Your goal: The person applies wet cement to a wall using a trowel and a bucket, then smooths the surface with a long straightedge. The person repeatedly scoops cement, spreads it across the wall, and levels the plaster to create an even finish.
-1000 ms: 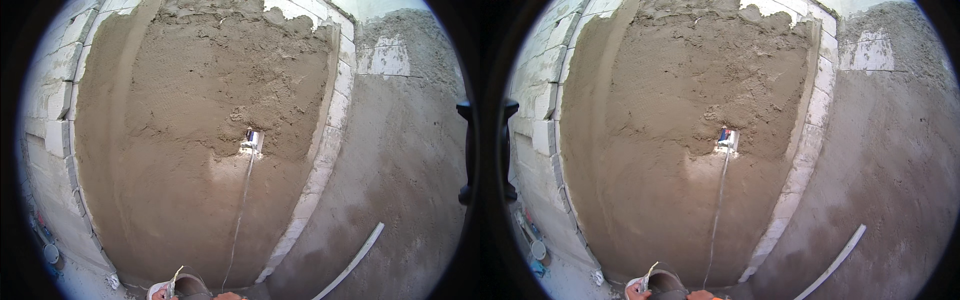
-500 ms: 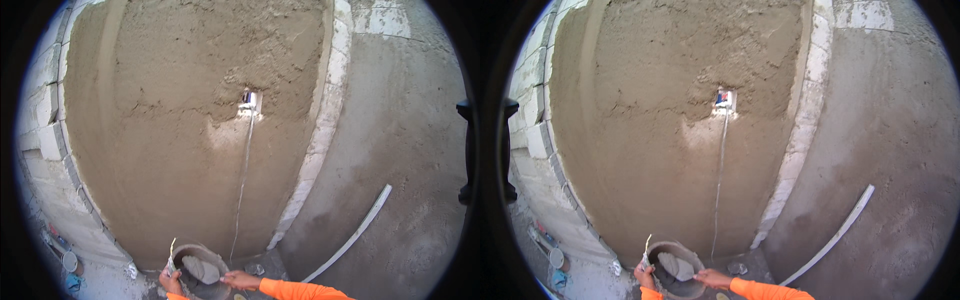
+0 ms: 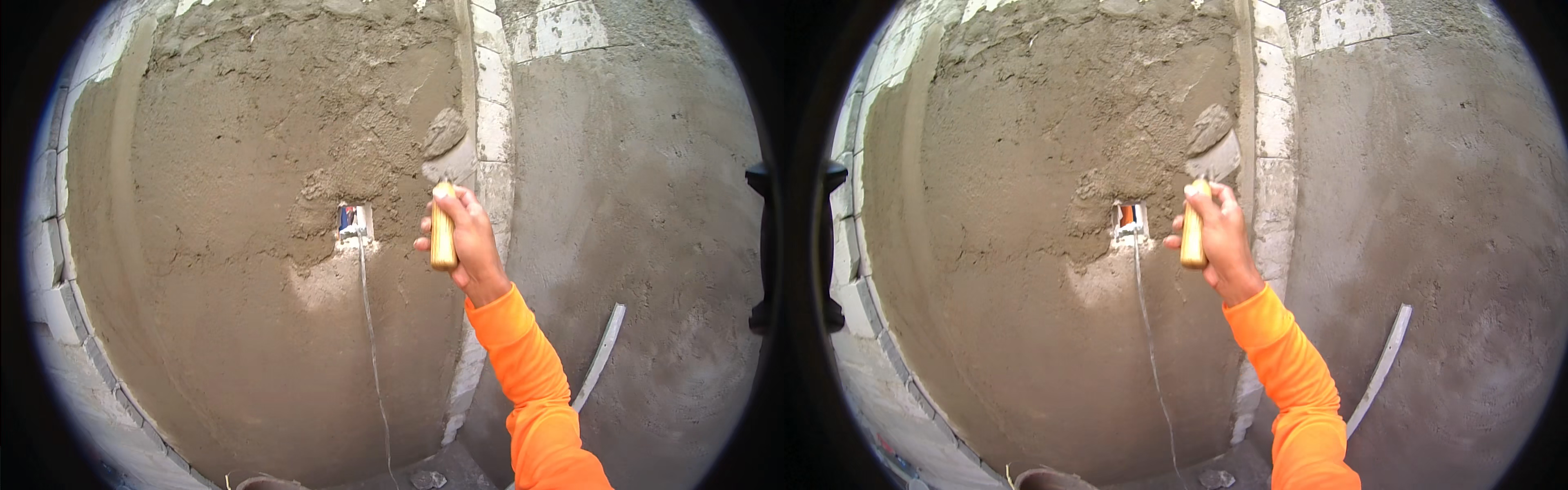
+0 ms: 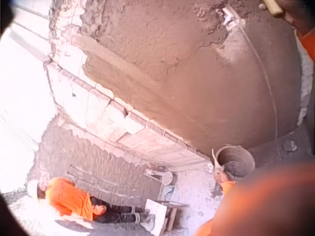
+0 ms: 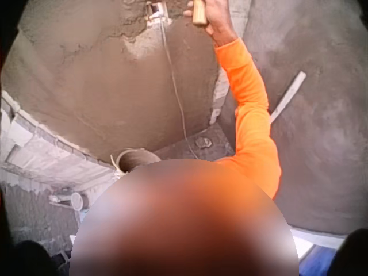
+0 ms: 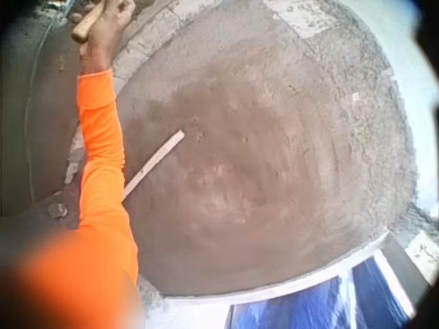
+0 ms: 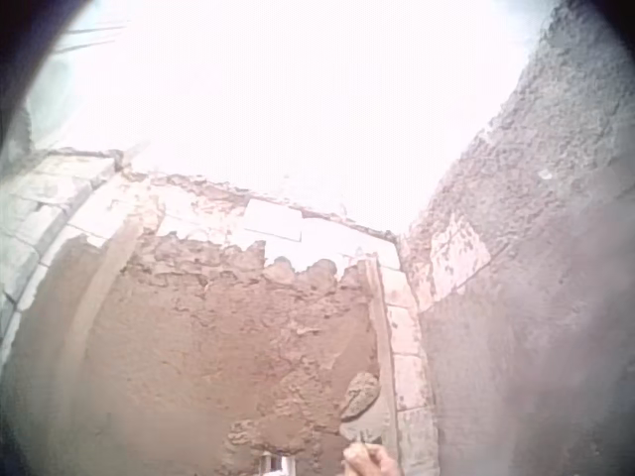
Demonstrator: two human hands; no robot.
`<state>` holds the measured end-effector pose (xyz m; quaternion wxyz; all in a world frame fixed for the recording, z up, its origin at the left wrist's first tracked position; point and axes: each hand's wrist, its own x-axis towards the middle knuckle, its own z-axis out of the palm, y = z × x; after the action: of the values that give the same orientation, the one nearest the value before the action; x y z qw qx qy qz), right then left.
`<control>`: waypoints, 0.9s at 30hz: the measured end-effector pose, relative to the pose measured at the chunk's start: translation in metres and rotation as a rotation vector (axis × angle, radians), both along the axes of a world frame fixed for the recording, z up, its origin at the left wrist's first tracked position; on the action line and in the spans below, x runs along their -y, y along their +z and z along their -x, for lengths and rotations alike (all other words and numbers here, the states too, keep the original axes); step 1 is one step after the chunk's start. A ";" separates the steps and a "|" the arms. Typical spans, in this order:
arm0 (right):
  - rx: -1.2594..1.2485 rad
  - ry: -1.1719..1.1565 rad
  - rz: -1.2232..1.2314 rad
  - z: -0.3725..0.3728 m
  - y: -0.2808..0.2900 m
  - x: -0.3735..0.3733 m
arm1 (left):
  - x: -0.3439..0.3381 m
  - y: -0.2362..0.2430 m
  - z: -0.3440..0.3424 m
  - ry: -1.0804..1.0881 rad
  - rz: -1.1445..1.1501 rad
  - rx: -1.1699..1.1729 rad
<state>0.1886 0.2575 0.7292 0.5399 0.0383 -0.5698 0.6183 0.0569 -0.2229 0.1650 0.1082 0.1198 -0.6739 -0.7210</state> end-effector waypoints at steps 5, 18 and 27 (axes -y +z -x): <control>-0.494 -1.025 -0.203 0.053 0.171 -0.081 | 0.019 -0.018 -0.016 0.144 0.025 0.032; 0.407 -0.961 -0.840 0.146 0.224 -0.114 | 0.002 0.003 -0.023 0.255 0.007 0.042; 0.444 -1.045 -0.717 0.070 0.229 -0.171 | -0.019 0.001 -0.024 0.265 0.011 0.039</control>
<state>0.1189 0.4285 0.9586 0.5922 -0.1935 -0.7811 0.0412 0.0813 -0.2035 0.1657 0.1904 0.2211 -0.6581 -0.6941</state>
